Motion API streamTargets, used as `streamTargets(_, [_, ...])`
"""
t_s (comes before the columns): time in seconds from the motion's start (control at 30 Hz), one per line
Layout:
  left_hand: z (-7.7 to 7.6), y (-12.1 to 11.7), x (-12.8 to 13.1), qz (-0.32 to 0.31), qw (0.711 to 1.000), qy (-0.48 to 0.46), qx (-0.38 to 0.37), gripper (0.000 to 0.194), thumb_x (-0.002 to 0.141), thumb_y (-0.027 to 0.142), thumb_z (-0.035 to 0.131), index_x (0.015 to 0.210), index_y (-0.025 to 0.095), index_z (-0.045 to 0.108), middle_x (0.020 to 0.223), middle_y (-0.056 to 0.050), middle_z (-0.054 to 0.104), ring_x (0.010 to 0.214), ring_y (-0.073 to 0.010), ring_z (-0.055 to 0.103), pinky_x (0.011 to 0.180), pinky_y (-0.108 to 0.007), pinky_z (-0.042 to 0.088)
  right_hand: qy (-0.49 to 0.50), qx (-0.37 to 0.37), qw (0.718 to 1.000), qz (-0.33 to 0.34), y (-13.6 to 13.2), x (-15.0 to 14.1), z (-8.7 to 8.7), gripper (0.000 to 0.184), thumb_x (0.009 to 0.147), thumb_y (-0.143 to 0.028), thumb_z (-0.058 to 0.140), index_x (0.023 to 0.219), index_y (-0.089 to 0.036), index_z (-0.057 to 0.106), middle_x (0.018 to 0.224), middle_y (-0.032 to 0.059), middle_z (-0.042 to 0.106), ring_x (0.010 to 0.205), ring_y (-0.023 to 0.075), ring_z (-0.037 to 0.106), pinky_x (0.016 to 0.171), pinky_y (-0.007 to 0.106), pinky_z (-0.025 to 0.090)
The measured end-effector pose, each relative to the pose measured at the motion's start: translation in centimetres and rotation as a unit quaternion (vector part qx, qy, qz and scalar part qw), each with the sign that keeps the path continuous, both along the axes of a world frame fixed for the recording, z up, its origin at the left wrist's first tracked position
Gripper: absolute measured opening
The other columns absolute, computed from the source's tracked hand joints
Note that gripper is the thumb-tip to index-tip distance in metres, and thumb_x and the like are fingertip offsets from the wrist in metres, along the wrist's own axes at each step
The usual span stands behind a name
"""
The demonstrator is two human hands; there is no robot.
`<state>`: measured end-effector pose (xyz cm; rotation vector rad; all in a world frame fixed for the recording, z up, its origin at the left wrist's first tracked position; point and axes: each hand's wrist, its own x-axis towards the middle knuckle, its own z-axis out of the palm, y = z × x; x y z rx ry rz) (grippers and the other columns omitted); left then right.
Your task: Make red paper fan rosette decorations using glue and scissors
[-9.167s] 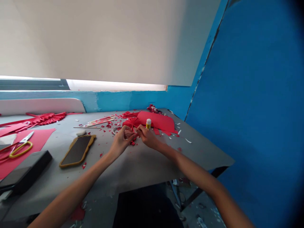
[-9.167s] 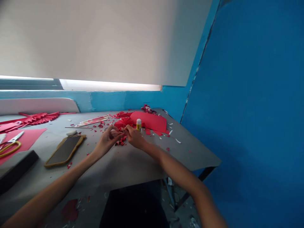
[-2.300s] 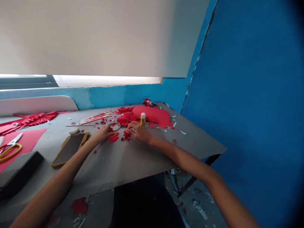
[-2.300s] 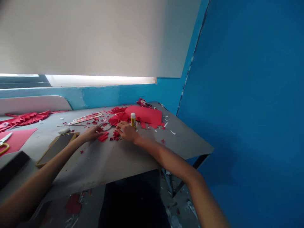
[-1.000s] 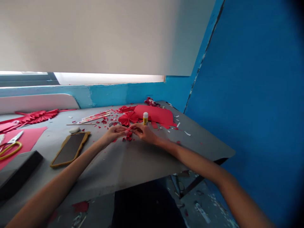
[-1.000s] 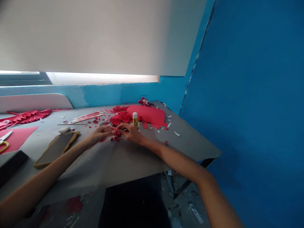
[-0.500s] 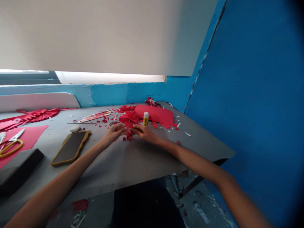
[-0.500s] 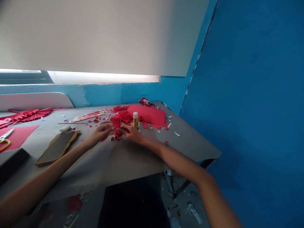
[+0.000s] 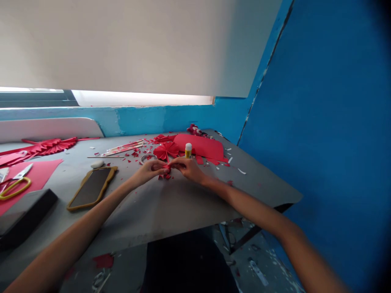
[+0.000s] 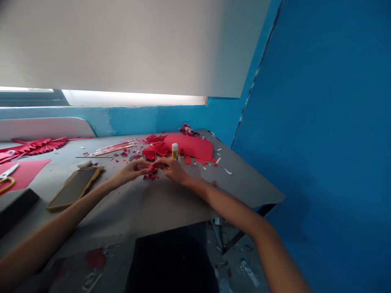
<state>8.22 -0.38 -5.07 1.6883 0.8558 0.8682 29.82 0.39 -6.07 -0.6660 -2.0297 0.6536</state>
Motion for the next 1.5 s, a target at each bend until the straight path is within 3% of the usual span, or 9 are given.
streamTargets(0.37, [-0.5,0.3,-0.2,0.028,0.998,-0.010,-0.050,0.046,0.067,0.049,0.076,0.095,0.014,0.072,0.088,-0.008,0.074,0.081,-0.0198,0.069,0.085,-0.035,0.052,-0.063,-0.011,0.997,0.050,-0.6,0.5,1.3,0.026,0.090,-0.021,0.054,0.112,-0.016,0.065,0.109,0.0079,0.067,0.099,0.0158,0.062,0.088,0.030,0.048])
streamTargets(0.57, [-0.6,0.1,0.1,0.028,0.998,-0.012,-0.055,0.042,0.066,0.046,0.078,0.091,0.013,0.071,0.082,-0.008,0.075,0.074,-0.0182,0.069,0.074,-0.031,0.053,-0.063,-0.036,0.997,-0.024,-0.6,0.5,1.2,0.031,0.092,-0.039,0.051,0.104,-0.015,0.067,0.089,0.0062,0.070,0.080,0.0159,0.064,0.075,0.029,0.049])
streamTargets(0.8, [-1.4,0.3,0.2,0.003,1.000,-0.013,-0.027,0.038,0.072,0.040,0.075,0.098,0.013,0.070,0.085,-0.009,0.075,0.076,-0.0177,0.069,0.073,-0.029,0.054,-0.028,-0.070,0.997,-0.015,-0.2,0.0,0.3,0.019,0.086,-0.030,0.060,0.096,-0.015,0.066,0.087,0.0046,0.069,0.080,0.0145,0.065,0.074,0.027,0.050])
streamTargets(1.07, [-1.9,0.5,0.2,-0.007,0.997,-0.010,-0.077,0.037,0.074,0.042,0.073,0.098,0.015,0.072,0.094,-0.010,0.075,0.084,-0.0197,0.071,0.081,-0.032,0.055,0.011,-0.071,0.997,-0.004,-0.1,-0.3,0.0,0.018,0.083,-0.024,0.063,0.100,-0.017,0.066,0.091,0.0042,0.069,0.085,0.0143,0.065,0.080,0.029,0.051])
streamTargets(1.33, [-1.2,0.3,0.2,0.000,1.000,0.025,0.003,0.036,0.077,0.042,0.070,0.096,0.012,0.073,0.085,-0.010,0.075,0.072,-0.0183,0.069,0.067,-0.028,0.053,0.011,-0.079,0.996,-0.031,-0.2,-0.4,0.0,0.020,0.089,-0.033,0.057,0.102,-0.019,0.062,0.091,0.0049,0.069,0.082,0.0154,0.066,0.077,0.031,0.053])
streamTargets(1.5, [-0.8,0.0,0.4,0.011,1.000,0.021,0.010,0.041,0.075,0.042,0.071,0.105,0.014,0.072,0.086,-0.009,0.076,0.074,-0.0197,0.070,0.069,-0.029,0.053,0.019,-0.086,0.996,-0.026,-0.3,-0.6,-0.1,0.019,0.085,-0.028,0.060,0.100,-0.016,0.061,0.088,0.0052,0.068,0.083,0.0159,0.066,0.077,0.030,0.053])
